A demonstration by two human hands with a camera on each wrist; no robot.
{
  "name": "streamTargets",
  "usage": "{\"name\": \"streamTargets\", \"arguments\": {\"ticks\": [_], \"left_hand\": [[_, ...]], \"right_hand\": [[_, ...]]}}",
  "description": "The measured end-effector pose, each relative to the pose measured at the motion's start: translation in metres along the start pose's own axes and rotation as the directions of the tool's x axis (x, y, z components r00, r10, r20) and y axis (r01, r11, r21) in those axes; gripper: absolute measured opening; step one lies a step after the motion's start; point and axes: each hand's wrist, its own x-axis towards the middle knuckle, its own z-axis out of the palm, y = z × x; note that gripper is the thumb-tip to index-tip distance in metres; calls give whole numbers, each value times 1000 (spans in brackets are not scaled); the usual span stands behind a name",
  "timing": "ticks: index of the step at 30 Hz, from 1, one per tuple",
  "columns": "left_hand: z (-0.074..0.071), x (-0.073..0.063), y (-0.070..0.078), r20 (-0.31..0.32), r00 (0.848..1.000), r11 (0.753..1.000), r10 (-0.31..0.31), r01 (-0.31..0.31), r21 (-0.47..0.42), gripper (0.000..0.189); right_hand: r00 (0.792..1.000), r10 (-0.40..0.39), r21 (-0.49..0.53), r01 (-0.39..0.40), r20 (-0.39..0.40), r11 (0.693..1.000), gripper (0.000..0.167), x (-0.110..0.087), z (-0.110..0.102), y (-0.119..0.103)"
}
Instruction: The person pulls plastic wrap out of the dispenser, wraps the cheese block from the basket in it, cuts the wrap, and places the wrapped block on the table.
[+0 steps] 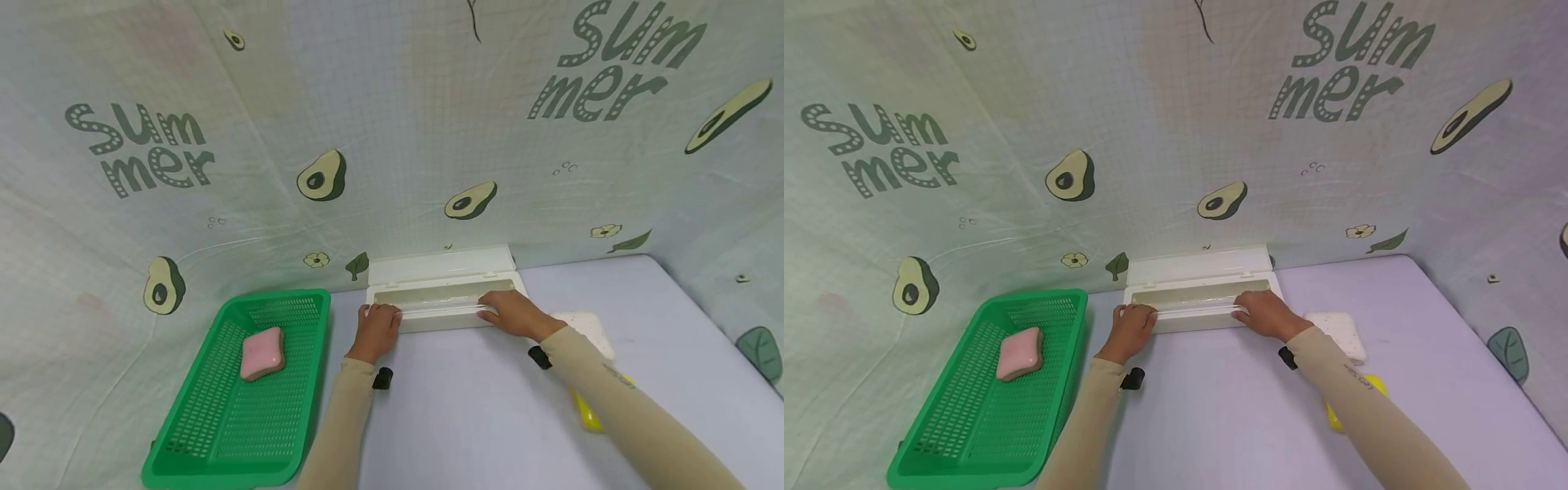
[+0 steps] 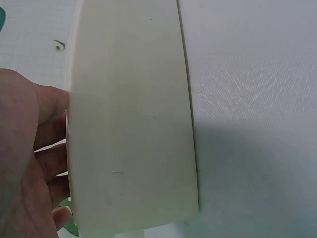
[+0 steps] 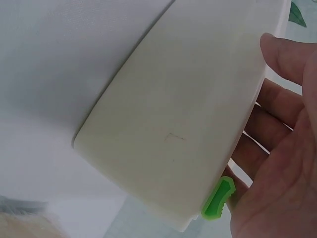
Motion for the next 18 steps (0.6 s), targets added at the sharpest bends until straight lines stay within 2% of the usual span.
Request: {"name": "streamTargets", "arguments": {"ticks": [7,13,18], "left_hand": [[-1,1,0,-27,999,999,28,-27,35,24],[-2,4,2,-18,1000,1000,12,-12,3,30],[-4,9,4,20,1000,1000,-14,14,-4,37]], "right_hand": [[999,33,14,-33,-7,999,25,0,0,-1],[996,61,-31,-59,68,998,42,5,0,-1],[991,67,-77,-59,112,995,56,12,1,-1]]}}
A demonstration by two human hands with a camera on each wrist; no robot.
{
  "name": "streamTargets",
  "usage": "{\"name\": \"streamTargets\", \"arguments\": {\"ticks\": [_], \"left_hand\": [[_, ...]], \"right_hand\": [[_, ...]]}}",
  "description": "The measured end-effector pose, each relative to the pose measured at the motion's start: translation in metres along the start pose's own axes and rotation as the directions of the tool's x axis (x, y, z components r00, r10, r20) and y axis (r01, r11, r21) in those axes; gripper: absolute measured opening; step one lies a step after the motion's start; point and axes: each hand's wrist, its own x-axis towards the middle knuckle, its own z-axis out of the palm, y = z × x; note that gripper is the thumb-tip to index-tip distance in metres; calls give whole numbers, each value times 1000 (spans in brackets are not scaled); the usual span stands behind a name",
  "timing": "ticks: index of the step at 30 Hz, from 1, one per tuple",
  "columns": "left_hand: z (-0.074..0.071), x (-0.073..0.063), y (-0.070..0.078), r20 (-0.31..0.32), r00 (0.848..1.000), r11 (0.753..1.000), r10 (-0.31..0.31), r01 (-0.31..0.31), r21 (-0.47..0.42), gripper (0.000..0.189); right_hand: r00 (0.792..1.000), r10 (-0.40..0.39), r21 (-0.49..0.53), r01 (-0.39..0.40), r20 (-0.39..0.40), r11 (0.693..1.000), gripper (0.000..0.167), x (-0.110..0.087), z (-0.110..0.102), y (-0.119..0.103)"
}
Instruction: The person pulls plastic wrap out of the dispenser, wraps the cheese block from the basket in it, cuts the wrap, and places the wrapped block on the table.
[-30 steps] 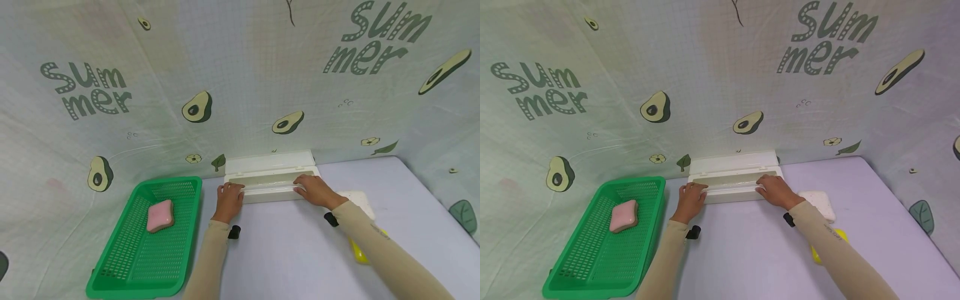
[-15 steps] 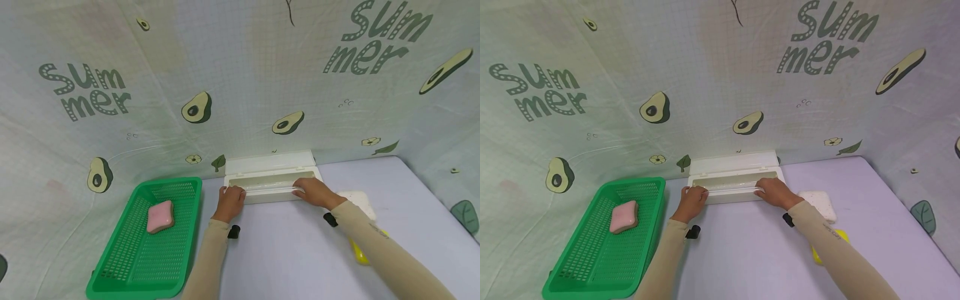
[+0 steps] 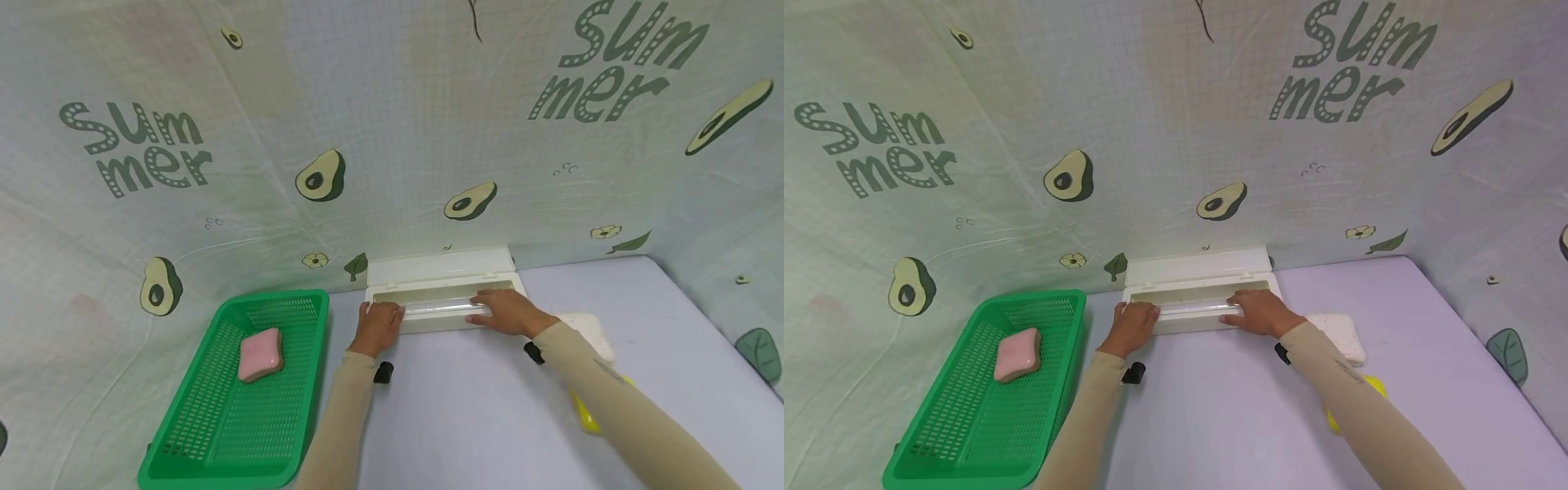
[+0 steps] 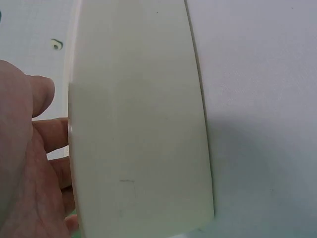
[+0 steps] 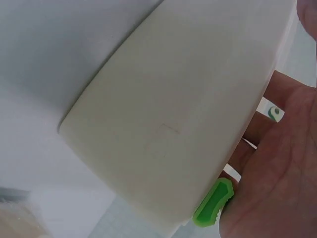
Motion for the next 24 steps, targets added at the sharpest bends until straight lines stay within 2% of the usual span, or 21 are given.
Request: {"name": "streamTargets", "arguments": {"ticks": [8,12,17,24], "left_hand": [[-1,7,3,53,997,999,-47,46,28,40],[-1,7,4,80,995,997,-64,59,54,43],[0,8,4,81,995,996,-63,57,68,43],[0,15,-1,83,995,998,-50,47,38,41]], "right_hand": [[999,8,-69,-5,43,998,71,6,0,1],[998,20,-75,-15,63,997,69,8,0,1],[995,35,-70,-29,89,997,66,9,-1,1],[968,119,-30,-115,222,993,69,13,-8,-1]]}}
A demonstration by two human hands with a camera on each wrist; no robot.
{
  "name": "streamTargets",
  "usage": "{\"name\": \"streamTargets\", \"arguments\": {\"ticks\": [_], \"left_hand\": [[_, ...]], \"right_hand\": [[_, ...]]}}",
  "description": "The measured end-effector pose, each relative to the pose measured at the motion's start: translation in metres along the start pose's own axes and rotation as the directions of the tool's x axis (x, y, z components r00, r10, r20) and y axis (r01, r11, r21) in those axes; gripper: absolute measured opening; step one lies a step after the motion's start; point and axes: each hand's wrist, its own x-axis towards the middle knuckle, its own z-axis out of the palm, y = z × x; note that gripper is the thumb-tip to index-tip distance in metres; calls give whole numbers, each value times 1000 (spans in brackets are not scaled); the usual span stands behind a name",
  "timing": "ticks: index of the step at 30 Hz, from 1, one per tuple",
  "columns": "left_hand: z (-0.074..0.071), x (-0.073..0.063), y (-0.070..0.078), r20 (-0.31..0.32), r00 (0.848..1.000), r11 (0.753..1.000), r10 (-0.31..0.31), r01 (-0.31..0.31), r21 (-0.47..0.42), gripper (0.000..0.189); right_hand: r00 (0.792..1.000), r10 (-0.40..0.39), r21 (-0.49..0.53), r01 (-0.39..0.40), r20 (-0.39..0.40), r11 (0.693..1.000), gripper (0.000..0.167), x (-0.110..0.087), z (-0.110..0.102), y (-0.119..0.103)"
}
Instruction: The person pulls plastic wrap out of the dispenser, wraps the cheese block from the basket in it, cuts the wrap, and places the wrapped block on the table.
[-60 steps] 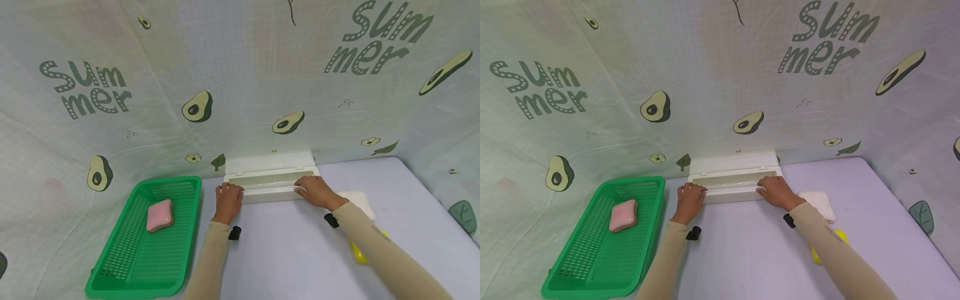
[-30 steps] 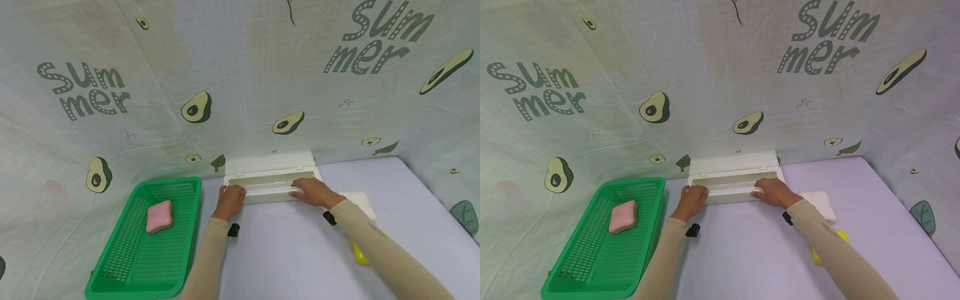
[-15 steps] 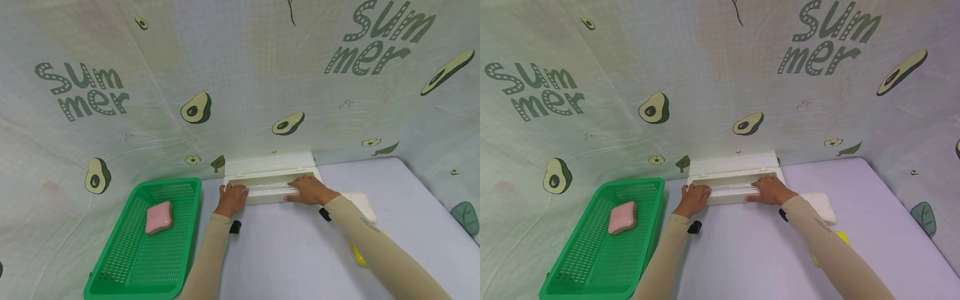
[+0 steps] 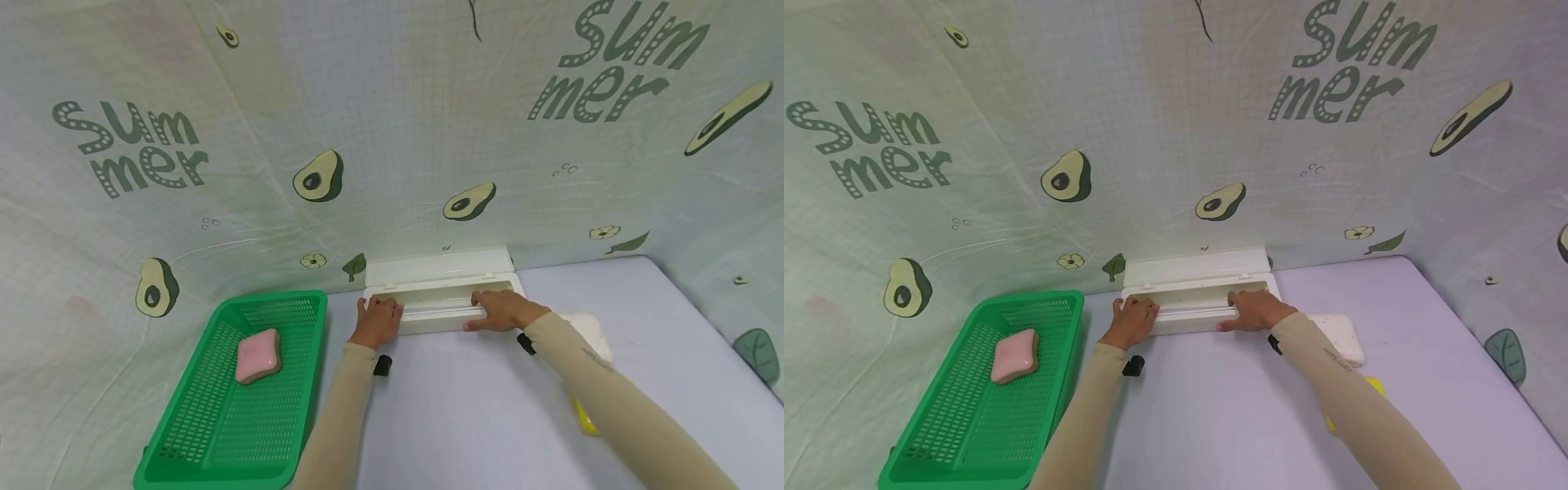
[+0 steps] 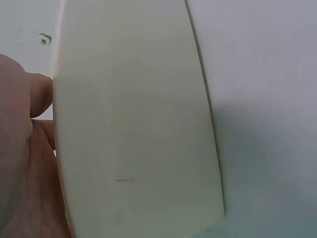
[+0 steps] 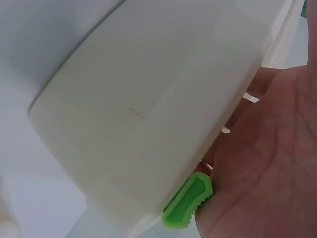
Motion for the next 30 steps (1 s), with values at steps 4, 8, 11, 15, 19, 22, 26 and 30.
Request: {"name": "streamTargets", "arguments": {"ticks": [4,8,11,15,19,22,26,30], "left_hand": [[-3,4,-2,17,1000,1000,8,-8,28,40],[-8,7,-2,43,999,997,-4,0,81,39],[-11,10,-1,67,998,994,-16,9,106,39],[-14,12,2,62,998,992,-29,21,128,34],[-18,12,2,3,1000,981,6,-6,192,27],[-22,12,-1,-45,996,965,81,-67,252,24],[-27,13,-3,-45,988,946,148,-128,299,26],[-32,15,-3,-4,985,926,172,-160,341,26]], "right_hand": [[1000,3,32,-3,15,999,63,2,-5,0],[999,-32,43,33,-30,999,54,4,-6,3],[997,-51,20,52,-65,998,49,4,-5,5],[991,-76,-2,76,-110,997,37,5,-6,7],[990,-80,39,85,-117,996,26,7,-12,6],[994,-63,64,69,-90,996,26,7,-19,5],[994,-71,36,74,-83,997,21,8,-22,5],[994,-80,8,81,-71,997,20,10,-24,5]]}}
